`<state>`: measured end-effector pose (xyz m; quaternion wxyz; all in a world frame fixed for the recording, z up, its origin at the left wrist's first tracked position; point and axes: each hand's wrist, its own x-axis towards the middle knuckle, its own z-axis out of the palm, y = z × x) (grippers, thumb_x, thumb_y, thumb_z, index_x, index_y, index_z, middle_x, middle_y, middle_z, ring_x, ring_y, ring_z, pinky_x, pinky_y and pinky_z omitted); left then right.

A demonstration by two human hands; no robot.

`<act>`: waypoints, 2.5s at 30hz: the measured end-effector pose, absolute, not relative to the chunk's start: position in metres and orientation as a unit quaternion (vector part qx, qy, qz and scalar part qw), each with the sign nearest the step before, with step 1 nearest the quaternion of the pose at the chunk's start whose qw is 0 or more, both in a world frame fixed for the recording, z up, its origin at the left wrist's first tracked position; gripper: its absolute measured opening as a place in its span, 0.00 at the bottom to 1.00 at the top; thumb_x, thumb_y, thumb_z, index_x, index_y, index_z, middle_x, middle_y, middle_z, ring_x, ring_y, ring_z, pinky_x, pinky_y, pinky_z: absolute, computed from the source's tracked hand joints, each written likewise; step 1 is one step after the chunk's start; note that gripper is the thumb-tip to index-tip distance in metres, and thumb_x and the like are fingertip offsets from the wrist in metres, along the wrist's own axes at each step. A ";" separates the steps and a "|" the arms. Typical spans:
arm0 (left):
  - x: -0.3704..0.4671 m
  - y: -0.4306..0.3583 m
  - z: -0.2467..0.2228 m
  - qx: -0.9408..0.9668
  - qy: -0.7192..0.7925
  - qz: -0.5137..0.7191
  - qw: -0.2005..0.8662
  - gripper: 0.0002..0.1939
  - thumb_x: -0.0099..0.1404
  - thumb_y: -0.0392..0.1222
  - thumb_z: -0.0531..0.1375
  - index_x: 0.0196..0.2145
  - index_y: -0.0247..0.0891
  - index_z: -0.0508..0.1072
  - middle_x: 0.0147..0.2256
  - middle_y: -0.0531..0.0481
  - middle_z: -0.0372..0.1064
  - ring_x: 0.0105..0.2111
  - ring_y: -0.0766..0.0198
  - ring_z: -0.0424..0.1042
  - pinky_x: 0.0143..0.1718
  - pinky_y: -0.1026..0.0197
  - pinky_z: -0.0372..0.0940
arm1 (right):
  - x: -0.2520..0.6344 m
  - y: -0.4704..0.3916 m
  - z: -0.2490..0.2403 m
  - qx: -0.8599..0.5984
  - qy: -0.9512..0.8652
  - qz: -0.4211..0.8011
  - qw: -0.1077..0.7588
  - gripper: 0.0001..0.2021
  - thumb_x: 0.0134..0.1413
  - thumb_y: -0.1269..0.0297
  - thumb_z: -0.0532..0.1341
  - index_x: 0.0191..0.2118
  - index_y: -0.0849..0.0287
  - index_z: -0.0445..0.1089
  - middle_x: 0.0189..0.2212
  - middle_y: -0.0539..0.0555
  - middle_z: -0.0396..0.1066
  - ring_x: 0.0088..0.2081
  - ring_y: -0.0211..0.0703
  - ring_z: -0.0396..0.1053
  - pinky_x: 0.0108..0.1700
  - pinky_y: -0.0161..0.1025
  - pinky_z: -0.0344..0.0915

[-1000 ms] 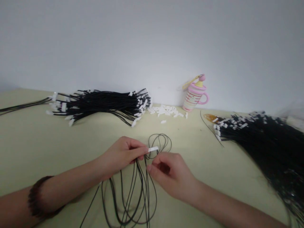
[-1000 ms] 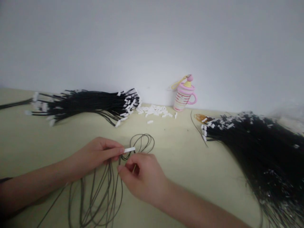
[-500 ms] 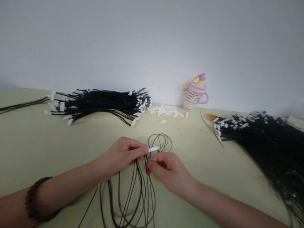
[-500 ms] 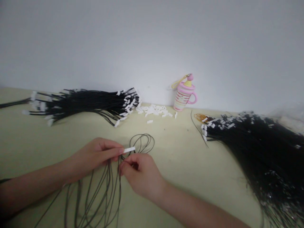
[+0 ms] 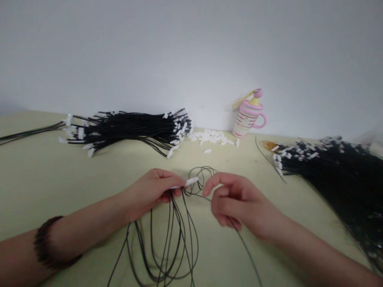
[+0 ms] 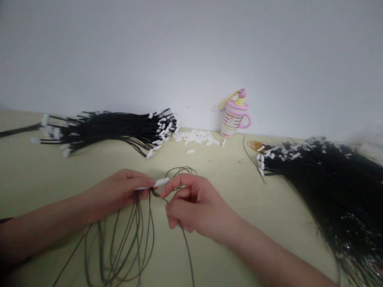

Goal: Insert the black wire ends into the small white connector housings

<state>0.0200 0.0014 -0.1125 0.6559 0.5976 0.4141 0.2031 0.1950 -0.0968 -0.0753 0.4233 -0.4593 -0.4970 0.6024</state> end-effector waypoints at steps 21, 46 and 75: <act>0.020 0.002 -0.114 0.550 0.425 0.231 0.681 0.09 0.51 0.43 0.61 0.21 0.33 0.73 0.20 0.54 0.62 0.22 0.71 0.57 0.23 0.68 0.52 | 0.221 -0.085 -0.094 -0.586 -0.694 0.089 0.409 0.13 0.52 0.71 0.52 0.18 0.62 0.59 0.14 0.46 0.53 0.19 0.30 0.52 0.22 0.31 0.48; 0.023 -0.005 -0.118 0.633 0.452 0.269 0.567 0.14 0.53 0.48 0.58 0.18 0.35 0.71 0.17 0.55 0.59 0.19 0.71 0.54 0.20 0.67 0.49 | 0.201 -0.093 -0.128 -0.576 -0.737 0.161 0.316 0.14 0.45 0.73 0.50 0.16 0.60 0.44 0.13 0.45 0.43 0.17 0.29 0.45 0.22 0.32 0.42; 0.020 -0.005 -0.122 0.684 0.463 0.244 0.507 0.18 0.54 0.54 0.57 0.21 0.36 0.72 0.17 0.56 0.57 0.20 0.70 0.53 0.21 0.67 0.47 | 0.203 -0.098 -0.127 -0.506 -0.785 0.150 0.325 0.11 0.47 0.74 0.49 0.20 0.59 0.46 0.17 0.47 0.49 0.21 0.32 0.49 0.24 0.33 0.44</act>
